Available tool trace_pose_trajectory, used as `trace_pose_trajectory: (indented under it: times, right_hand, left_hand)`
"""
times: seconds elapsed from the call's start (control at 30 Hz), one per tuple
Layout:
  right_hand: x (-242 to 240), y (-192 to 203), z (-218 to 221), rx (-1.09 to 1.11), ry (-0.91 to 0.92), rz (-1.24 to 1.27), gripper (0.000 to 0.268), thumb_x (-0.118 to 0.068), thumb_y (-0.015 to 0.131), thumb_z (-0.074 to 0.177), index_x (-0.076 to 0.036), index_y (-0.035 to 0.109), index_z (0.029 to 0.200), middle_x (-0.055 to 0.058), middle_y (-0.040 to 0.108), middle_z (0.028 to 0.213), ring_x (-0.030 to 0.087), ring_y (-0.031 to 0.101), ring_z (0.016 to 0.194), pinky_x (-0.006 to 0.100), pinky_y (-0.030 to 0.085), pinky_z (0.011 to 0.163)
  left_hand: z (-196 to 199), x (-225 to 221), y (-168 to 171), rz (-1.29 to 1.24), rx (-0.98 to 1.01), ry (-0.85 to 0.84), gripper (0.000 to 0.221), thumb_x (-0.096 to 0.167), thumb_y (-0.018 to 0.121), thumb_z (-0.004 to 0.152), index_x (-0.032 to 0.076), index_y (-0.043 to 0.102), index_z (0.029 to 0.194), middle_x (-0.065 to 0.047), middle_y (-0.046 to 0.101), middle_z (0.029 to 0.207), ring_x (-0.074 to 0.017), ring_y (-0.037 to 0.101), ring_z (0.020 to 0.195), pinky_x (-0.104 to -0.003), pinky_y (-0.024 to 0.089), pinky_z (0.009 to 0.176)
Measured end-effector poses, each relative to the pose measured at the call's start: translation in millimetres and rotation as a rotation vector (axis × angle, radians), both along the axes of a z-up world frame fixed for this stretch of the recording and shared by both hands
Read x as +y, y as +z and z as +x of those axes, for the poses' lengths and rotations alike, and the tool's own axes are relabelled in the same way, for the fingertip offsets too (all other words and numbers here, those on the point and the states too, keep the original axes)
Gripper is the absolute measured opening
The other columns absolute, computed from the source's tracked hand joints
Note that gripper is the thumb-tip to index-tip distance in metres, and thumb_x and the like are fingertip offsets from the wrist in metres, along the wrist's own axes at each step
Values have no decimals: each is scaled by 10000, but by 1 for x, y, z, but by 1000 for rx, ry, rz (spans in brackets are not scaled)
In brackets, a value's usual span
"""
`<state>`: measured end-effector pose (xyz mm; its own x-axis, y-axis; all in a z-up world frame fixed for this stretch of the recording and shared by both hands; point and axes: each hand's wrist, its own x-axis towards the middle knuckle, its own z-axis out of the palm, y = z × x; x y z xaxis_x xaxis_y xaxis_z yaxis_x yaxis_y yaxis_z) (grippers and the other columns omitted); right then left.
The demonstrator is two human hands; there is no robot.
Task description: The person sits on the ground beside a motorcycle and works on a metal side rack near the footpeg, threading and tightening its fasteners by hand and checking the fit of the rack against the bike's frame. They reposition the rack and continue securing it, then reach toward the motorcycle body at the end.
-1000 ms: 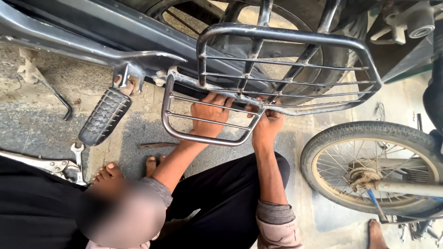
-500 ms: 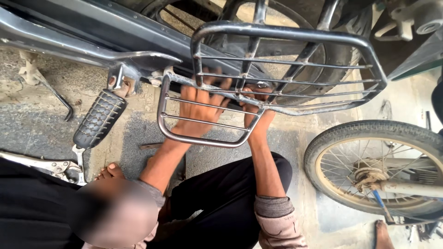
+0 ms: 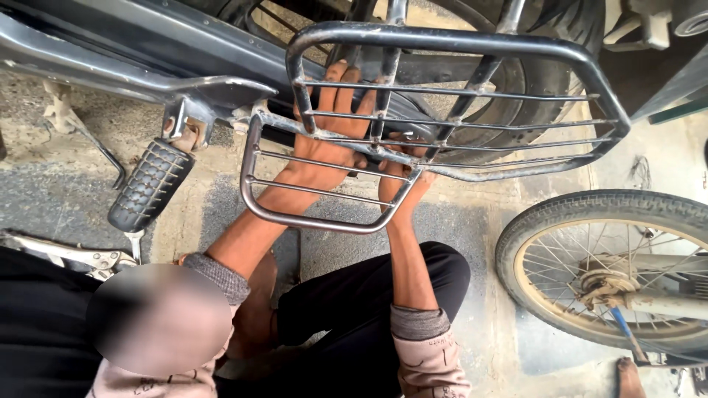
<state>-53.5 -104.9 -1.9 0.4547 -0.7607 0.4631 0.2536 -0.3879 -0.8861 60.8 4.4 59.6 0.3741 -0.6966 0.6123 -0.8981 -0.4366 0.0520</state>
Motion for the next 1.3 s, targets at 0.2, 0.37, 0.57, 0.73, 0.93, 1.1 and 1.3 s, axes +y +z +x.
trace_pose_trajectory:
  times: [0.2, 0.37, 0.57, 0.73, 0.93, 1.1, 1.3]
  right_hand:
    - [1, 5, -1, 20, -40, 22, 106, 65, 642, 982, 50, 670, 1083, 88, 713, 890, 108, 640, 685, 246, 520, 592]
    - [5, 7, 3, -17, -60, 48, 86, 54, 651, 975, 33, 649, 1059, 76, 702, 871, 99, 629, 687, 242, 512, 601]
    - [3, -4, 6, -110, -90, 213, 122, 25, 694, 969, -8, 606, 1048, 62, 692, 877, 85, 608, 689, 233, 490, 599]
    - [4, -11, 3, -170, -120, 395, 167, 25, 716, 941, -24, 584, 1031, 67, 681, 855, 70, 584, 641, 214, 432, 523]
    - [12, 17, -4, -128, -197, 673, 190, -19, 761, 877, -61, 593, 955, 31, 594, 682, 56, 447, 442, 232, 271, 360]
    - [-33, -54, -39, 127, -93, 620, 254, -142, 882, 901, -26, 656, 902, 14, 613, 718, 42, 481, 537, 229, 346, 468]
    - [-11, -26, -30, 189, -105, 639, 269, -156, 882, 853, -19, 660, 918, 28, 610, 695, 72, 471, 510, 245, 313, 431]
  left_hand:
    - [-3, 3, 14, 35, 55, -18, 869, 375, 781, 721, 82, 508, 1492, -178, 460, 1497, -353, 340, 1482, -657, 306, 1054]
    - [-1, 6, 16, 4, 67, -38, 890, 395, 798, 690, 90, 532, 1482, -173, 455, 1497, -347, 345, 1476, -658, 321, 1035]
    - [8, 5, 3, -89, 14, -70, 762, 386, 772, 796, 95, 569, 1470, -182, 494, 1479, -346, 377, 1469, -622, 358, 1035]
    - [6, 6, 4, -121, 11, -71, 642, 339, 740, 891, 88, 581, 1461, -184, 519, 1466, -346, 405, 1475, -592, 370, 1059]
    - [2, 8, 6, -169, -4, -66, 661, 346, 732, 901, 63, 562, 1473, -205, 508, 1478, -354, 399, 1474, -602, 338, 1082]
    - [2, 10, 9, -145, 47, -79, 689, 357, 725, 874, 74, 550, 1477, -208, 501, 1481, -358, 374, 1482, -604, 313, 1077]
    - [1, 9, -4, -86, 38, -33, 687, 320, 693, 899, 61, 517, 1511, -215, 459, 1556, -350, 336, 1525, -572, 313, 1074]
